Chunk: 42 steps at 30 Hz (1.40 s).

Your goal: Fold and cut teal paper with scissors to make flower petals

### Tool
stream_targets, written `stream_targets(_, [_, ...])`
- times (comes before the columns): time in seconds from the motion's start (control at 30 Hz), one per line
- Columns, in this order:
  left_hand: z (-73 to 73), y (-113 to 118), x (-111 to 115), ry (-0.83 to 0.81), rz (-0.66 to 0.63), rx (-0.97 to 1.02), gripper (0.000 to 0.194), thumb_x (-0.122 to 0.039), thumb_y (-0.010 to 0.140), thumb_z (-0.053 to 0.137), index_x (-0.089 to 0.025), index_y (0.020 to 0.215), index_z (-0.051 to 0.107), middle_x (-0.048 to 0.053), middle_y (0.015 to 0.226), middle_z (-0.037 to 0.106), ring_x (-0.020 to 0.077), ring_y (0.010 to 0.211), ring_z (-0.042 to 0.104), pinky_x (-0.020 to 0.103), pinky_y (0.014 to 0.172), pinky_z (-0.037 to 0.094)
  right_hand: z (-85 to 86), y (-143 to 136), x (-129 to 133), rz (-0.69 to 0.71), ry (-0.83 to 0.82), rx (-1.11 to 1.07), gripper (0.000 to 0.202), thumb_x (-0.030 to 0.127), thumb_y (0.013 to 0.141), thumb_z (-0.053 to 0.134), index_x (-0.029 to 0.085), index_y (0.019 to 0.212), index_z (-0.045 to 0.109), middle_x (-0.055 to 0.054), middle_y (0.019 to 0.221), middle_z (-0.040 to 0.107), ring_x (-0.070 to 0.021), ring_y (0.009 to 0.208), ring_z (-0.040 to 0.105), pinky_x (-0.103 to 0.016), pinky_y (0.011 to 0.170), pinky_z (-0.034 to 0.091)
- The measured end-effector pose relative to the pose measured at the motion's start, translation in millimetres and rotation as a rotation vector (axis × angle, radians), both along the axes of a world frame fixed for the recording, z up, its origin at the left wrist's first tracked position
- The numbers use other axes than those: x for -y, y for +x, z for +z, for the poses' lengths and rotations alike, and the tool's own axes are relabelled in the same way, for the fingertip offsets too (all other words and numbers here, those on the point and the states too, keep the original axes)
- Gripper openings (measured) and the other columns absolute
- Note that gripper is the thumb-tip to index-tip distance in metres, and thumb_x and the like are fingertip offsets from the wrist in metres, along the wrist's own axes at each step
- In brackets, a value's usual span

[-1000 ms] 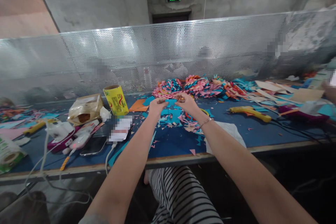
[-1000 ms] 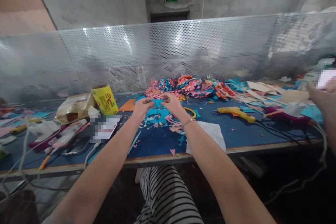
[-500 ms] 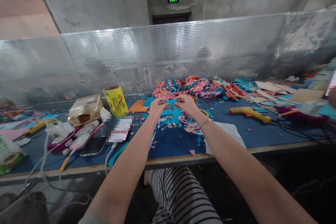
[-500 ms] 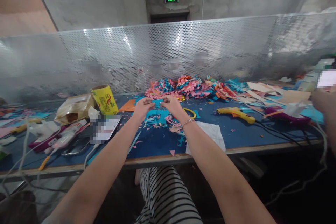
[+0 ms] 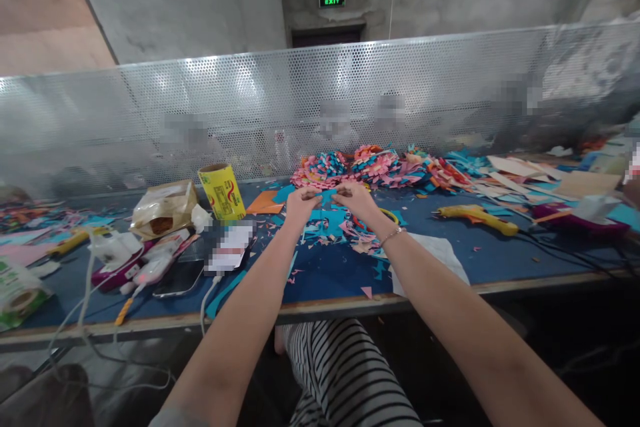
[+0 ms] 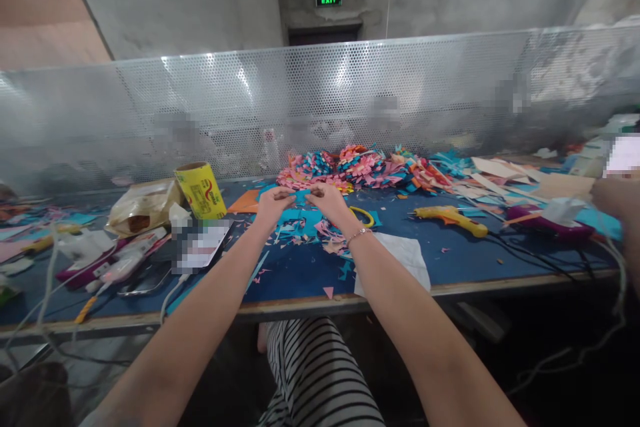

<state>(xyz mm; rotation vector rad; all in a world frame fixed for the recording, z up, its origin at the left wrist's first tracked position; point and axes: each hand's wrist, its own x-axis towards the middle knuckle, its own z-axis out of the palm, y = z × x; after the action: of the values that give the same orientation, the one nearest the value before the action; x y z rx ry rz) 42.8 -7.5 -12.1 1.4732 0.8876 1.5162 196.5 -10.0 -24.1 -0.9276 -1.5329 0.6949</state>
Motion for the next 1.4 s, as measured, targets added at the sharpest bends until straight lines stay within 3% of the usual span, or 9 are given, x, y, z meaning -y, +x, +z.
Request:
stream_targets(0.37, [4.5,3,7,-0.202,-0.105,0.177,0.025,-0.016,0.044,0.077,-0.013,0.063,0.061,-0.002,0.058,0.057,0.0093,0.058,0.055,0.031,0.069,0.050,11.1,-2,14,-0.046,0.086,0.071,0.029,0.021,0.070,0.055,0.017,0.096,0.066,-0.005,0.082,0.067,-0.0172,0.072,0.062,-0.032,0.068,0.051])
stream_targets(0.6, [6.1,2,7,-0.312,-0.135,0.329,0.018,-0.022,0.057,0.073,-0.012,0.063,0.059,0.000,0.058,0.057,0.0097,0.057,0.055,0.033,0.070,0.052,16.0,-2,18,-0.023,0.088,0.059,0.021,0.018,0.066,0.054,0.016,0.082,0.068,-0.004,0.077,0.067,-0.0145,0.064,0.060,-0.028,0.062,0.050])
stream_targets(0.8, [6.3,2,8,-0.323,-0.133,0.289,0.012,-0.013,0.060,0.070,-0.011,0.064,0.059,0.002,0.060,0.059,0.0100,0.056,0.057,0.033,0.070,0.052,11.6,0,9,-0.028,0.061,0.028,0.017,0.013,0.057,0.052,0.016,0.069,0.064,-0.001,0.065,0.063,-0.0139,0.060,0.058,-0.027,0.059,0.047])
stream_targets(0.97, [7.5,2,12,-0.309,-0.093,0.214,0.026,0.003,0.049,0.069,-0.011,0.068,0.058,-0.002,0.054,0.056,0.0092,0.054,0.056,0.028,0.066,0.050,6.9,2,3,-0.042,0.093,0.032,0.015,0.011,0.055,0.049,0.017,0.062,0.062,0.000,0.063,0.062,-0.0136,0.061,0.057,-0.027,0.063,0.048])
stream_targets(1.1, [8.5,2,13,-0.257,-0.086,0.214,0.031,0.002,0.046,0.071,-0.012,0.070,0.057,-0.004,0.053,0.053,0.0083,0.052,0.054,0.027,0.063,0.048,6.9,0,4,-0.006,0.018,-0.030,0.019,0.010,0.056,0.047,0.017,0.063,0.064,-0.001,0.066,0.064,-0.0144,0.066,0.059,-0.029,0.068,0.050])
stream_targets(1.23, [8.2,3,12,-0.212,-0.113,0.244,0.031,-0.003,0.046,0.072,-0.012,0.071,0.057,-0.004,0.056,0.055,0.0082,0.053,0.054,0.026,0.062,0.046,6.4,-2,6,0.129,-0.043,-0.175,0.013,0.022,0.064,0.054,0.016,0.069,0.065,-0.003,0.069,0.064,-0.0156,0.070,0.061,-0.031,0.072,0.051])
stream_targets(1.3, [7.6,4,12,-0.200,-0.133,0.265,0.030,-0.004,0.047,0.072,-0.013,0.071,0.057,-0.004,0.056,0.055,0.0073,0.053,0.053,0.025,0.064,0.046,5.9,-3,7,0.127,-0.038,-0.141,0.017,0.027,0.064,0.060,0.016,0.077,0.064,-0.002,0.068,0.063,-0.0154,0.067,0.060,-0.032,0.069,0.052])
stream_targets(1.4, [7.1,5,11,-0.213,-0.166,0.294,0.030,-0.002,0.047,0.070,-0.013,0.072,0.057,-0.005,0.057,0.055,0.0061,0.054,0.053,0.024,0.066,0.046,6.0,-4,9,0.076,-0.038,-0.046,0.029,0.022,0.059,0.065,0.016,0.088,0.061,-0.001,0.067,0.061,-0.0139,0.060,0.058,-0.031,0.061,0.051])
